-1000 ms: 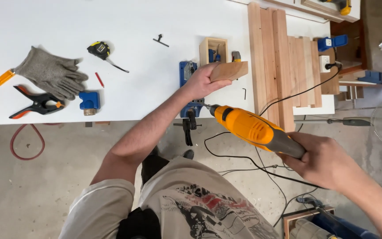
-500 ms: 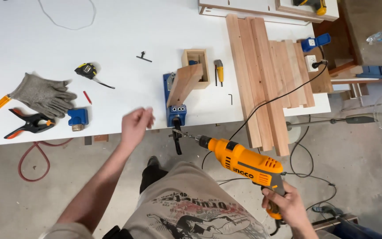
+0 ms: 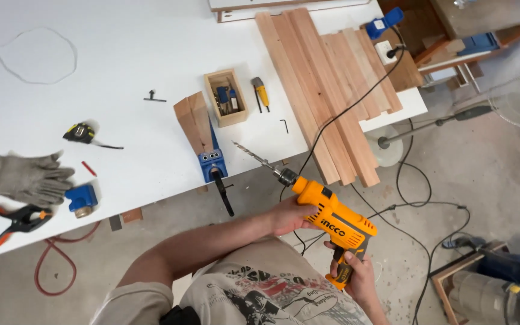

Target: Using a pocket hole jig and a power drill to create angled holes in wooden boards for joinery.

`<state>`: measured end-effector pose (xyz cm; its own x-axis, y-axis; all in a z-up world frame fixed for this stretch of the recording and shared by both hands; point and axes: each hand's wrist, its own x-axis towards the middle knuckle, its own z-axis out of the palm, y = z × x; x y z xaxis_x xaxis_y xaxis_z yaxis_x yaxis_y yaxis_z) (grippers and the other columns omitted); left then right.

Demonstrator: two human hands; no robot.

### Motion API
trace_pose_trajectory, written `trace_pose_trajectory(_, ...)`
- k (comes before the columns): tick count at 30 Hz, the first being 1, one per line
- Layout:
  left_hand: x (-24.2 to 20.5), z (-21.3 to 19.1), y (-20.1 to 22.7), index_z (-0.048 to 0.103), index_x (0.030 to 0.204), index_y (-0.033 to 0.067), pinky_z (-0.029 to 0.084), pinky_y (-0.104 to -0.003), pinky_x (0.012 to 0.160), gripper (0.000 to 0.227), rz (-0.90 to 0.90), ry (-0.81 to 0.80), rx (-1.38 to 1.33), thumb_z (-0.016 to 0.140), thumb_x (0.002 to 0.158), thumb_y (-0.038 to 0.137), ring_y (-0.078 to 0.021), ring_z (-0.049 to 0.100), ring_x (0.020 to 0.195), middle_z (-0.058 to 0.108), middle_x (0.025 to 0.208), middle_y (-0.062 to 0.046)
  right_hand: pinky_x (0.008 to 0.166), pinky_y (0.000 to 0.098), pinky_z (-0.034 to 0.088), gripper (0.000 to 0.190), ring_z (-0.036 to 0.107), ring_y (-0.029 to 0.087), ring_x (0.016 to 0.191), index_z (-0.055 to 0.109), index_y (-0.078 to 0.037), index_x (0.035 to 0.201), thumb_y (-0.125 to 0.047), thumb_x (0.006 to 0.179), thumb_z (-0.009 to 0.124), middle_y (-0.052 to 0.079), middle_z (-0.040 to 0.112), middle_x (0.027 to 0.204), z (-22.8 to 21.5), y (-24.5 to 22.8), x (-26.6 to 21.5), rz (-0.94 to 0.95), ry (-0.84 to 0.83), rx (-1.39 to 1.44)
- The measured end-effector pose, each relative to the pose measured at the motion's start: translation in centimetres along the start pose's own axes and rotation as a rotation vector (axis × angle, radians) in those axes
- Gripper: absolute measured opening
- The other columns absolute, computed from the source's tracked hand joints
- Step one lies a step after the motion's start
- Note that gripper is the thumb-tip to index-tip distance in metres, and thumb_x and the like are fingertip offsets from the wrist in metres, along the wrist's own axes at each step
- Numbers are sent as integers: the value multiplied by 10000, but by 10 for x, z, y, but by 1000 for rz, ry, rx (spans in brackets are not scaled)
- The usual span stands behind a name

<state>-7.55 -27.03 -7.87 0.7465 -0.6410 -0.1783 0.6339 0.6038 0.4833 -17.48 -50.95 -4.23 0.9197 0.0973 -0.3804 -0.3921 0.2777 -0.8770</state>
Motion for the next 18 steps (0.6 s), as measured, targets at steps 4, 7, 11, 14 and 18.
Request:
trace_pose_trajectory(4, -7, 36, 33, 604, 1310, 17, 612, -521, 935, 543, -48, 209, 122, 747, 836, 237, -350, 658, 1210, 674, 1303, -201, 865, 525, 567, 525, 730, 413, 934, 591, 68, 1301, -251, 884, 596, 261, 702, 1297, 39, -28, 2, 137, 214, -141)
trace_pose_trajectory(7, -7, 39, 46, 632, 1273, 59, 630, -524, 890, 546, -24, 304, 192, 773, 797, 286, -329, 680, 1191, 700, 1266, -159, 1148, 468, 378, 1125, 432, 334, 1405, 234, -31, 1593, -298, 701, 866, 224, 392, 1551, 60, -50, 15, -421, 413, -1103)
trace_pose_trajectory(11, -5, 41, 52, 423, 1414, -29, 623, -491, 892, 772, 56, 283, 353, 837, 896, 367, -403, 551, 1279, 500, 1310, -201, 1207, 602, 302, 1084, 522, 432, 1321, 454, 51, 1476, -322, 595, 964, 259, 593, 1338, 98, -69, 57, -564, 173, -1519)
trace_pose_trajectory(14, 18, 31, 64, 451, 1402, -33, 599, -493, 920, 763, 111, 296, 483, 827, 894, 393, -405, 531, 1298, 519, 1312, -209, 1131, 550, 419, 1111, 615, 368, 1215, 431, -35, 1511, -422, 606, 948, 173, 649, 1269, 96, -64, 108, -421, 102, -1607)
trace_pose_trajectory(18, 60, 7, 97, 525, 1379, -55, 527, -544, 991, 777, 195, 369, 747, 835, 866, 440, -453, 548, 1297, 588, 1324, -257, 852, 510, 592, 940, 704, 413, 1002, 515, 40, 1422, -258, 639, 942, 211, 690, 1074, 109, -85, 161, -556, 110, -1293)
